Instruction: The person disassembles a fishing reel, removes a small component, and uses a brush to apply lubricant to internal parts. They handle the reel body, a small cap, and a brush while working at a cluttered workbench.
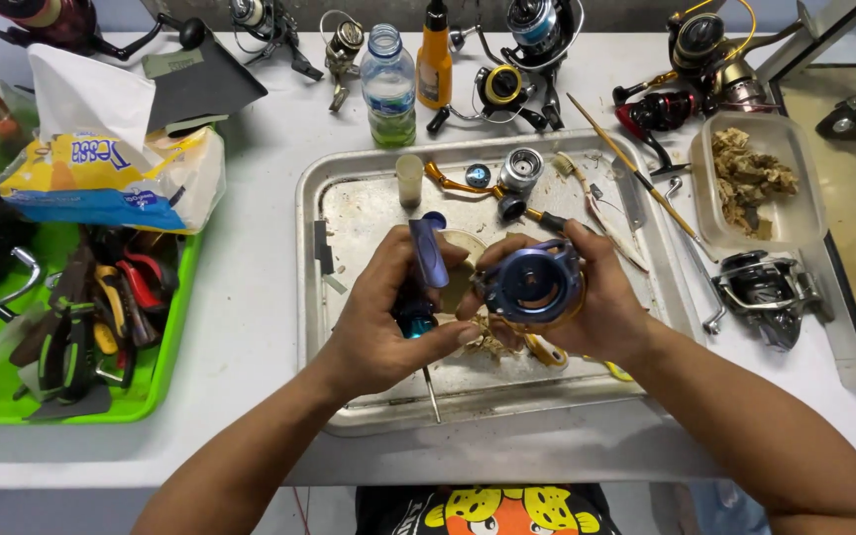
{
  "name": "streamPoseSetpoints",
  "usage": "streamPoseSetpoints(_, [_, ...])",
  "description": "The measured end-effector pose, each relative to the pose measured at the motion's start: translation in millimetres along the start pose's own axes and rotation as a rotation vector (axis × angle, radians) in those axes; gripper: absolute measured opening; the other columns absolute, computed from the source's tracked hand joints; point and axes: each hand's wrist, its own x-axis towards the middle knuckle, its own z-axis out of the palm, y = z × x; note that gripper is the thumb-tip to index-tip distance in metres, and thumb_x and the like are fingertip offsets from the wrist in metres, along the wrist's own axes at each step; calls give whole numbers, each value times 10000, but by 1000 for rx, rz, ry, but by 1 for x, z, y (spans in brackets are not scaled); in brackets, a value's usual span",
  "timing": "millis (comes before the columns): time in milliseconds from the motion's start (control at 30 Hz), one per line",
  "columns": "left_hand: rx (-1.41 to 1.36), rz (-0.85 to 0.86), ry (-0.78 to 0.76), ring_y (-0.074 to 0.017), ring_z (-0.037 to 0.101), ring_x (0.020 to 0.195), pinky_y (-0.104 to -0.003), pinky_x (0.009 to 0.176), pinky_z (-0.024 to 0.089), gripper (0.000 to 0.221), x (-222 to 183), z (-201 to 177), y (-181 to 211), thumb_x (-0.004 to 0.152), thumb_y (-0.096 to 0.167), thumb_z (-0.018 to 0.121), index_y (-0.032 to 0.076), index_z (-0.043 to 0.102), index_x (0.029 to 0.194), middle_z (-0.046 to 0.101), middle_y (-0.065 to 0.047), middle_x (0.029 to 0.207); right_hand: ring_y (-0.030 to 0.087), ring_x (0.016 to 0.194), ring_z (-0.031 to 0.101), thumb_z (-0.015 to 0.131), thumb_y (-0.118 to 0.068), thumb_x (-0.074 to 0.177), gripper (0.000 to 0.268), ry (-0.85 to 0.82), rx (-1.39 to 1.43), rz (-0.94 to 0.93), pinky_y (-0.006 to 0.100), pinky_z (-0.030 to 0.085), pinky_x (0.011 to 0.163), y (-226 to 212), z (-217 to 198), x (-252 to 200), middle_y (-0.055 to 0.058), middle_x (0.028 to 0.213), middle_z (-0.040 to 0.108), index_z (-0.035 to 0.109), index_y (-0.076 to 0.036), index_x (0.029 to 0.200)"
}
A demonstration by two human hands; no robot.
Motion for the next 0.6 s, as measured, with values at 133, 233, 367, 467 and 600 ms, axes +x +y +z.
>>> streamPoseSetpoints(133, [-13, 33, -29, -110, 504, 799, -245, 745, 550, 575, -2, 0, -2, 862, 248, 815, 64, 585, 1356, 465, -50, 1143, 370, 1032, 691, 396, -572, 1030, 660, 163, 71, -14, 479, 556, 790, 21, -12, 7, 223, 1249, 685, 624, -6, 1283])
streamPoseSetpoints(233, [115, 101, -3, -288, 591, 1258, -405, 1132, 483, 559, -2, -1, -6, 872, 276, 801, 74, 595, 1350, 566, -137, 1279, 296, 1118, 681, 361, -546, 1049, 643, 190, 8, -35, 428, 541, 973, 25, -7, 14, 186, 1237, 704, 629, -16, 1296])
streamPoseSetpoints(367, [22, 138, 98, -245, 671, 1032, -369, 907, 560, 485, 1, -2, -13, 851, 216, 830, 11, 640, 1246, 687, -148, 1138, 290, 824, 698, 276, -534, 1065, 703, 222, -212, -100, 370, 548, 700, 27, -20, 27, 240, 951, 708, 600, 51, 1283])
streamPoseSetpoints(467, [-70, 150, 180, -183, 684, 826, -326, 722, 581, 475, 2, -6, -20, 797, 175, 890, -8, 704, 1194, 736, -148, 980, 240, 634, 671, 280, -576, 1030, 709, 210, -516, -201, 287, 523, 485, 15, -26, 30, 215, 781, 669, 519, 17, 1335])
streamPoseSetpoints(600, [-88, 119, 245, -146, 659, 792, -309, 722, 587, 501, 4, -21, -22, 781, 125, 893, -18, 702, 1222, 751, -134, 918, 257, 772, 610, 299, -559, 989, 705, 344, -1106, -247, 309, 489, 597, -17, -2, 23, 223, 957, 663, 502, -12, 1386])
